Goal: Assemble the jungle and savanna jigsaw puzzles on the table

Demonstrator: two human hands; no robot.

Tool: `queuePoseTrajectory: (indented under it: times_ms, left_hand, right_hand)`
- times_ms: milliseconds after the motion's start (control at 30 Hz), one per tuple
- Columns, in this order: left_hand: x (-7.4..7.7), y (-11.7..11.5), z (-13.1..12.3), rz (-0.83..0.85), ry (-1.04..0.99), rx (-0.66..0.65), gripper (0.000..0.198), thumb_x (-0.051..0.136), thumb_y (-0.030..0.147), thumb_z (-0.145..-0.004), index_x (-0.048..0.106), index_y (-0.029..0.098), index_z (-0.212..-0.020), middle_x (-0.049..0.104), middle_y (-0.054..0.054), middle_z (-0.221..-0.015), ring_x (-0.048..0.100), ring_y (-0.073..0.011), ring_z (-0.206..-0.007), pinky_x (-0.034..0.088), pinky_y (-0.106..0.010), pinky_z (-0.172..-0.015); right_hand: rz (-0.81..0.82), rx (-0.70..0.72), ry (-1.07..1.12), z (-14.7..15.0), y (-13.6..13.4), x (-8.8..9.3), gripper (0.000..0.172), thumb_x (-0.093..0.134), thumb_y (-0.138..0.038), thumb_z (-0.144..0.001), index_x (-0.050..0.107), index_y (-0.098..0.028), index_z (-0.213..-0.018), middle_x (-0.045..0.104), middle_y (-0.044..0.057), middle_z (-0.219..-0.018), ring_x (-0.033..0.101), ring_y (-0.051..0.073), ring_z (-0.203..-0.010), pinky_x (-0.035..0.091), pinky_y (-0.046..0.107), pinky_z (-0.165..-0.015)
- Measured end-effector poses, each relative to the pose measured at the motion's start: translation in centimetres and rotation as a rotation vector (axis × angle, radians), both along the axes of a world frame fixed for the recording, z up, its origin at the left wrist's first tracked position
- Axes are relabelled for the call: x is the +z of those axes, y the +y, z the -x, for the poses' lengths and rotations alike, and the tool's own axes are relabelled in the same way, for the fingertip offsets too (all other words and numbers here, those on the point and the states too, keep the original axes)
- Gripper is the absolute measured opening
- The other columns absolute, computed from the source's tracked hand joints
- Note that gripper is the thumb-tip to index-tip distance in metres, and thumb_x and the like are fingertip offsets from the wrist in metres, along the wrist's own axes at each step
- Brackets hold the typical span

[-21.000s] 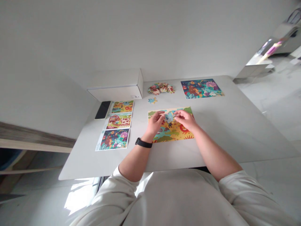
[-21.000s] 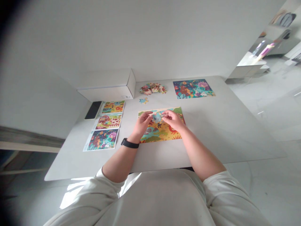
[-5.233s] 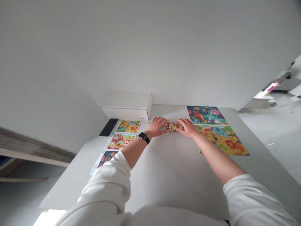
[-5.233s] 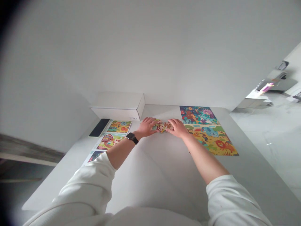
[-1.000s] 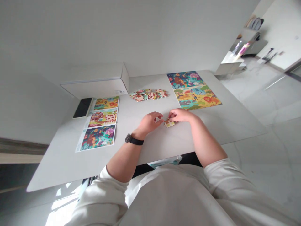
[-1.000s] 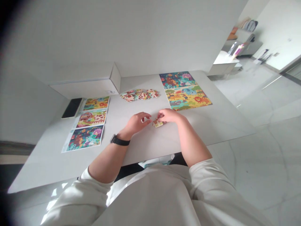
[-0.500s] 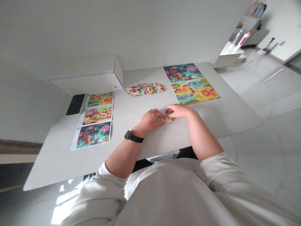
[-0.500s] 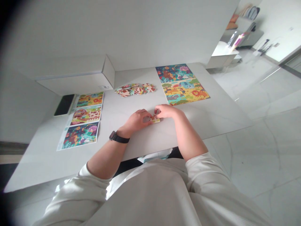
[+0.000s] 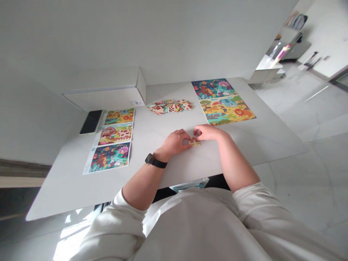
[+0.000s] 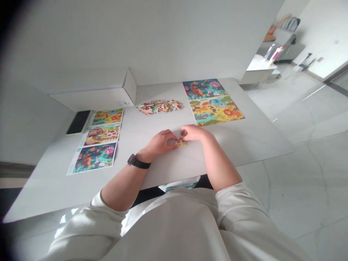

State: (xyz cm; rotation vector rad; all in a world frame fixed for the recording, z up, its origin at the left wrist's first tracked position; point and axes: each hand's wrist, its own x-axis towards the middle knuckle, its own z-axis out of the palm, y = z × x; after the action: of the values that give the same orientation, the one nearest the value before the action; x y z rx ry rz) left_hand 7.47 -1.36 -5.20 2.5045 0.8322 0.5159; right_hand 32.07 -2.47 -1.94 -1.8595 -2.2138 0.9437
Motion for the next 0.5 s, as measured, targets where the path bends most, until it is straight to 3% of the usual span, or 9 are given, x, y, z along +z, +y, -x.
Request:
queuePoseTrajectory:
  times_ms: [500]
  left_hand:
    - [-0.03, -0.25, 0.26, 0.016, -0.085, 0.049, 0.011, 0.078, 0.035, -0.095, 0.086, 0.027, -0.097, 0.076, -0.008, -0.108, 0.074, -0.0250, -0.099, 0.057, -0.037, -0.095]
  right_hand:
    - [-0.014, 0.005, 0.084, -0.04, -0.24, -0.46, 0.018, 0.087, -0.028, -0.078, 0.075, -0.025, -0.090, 0.076, -0.002, -0.078, 0.067, 0.018, -0.071, 0.045, 0.027, -0.064]
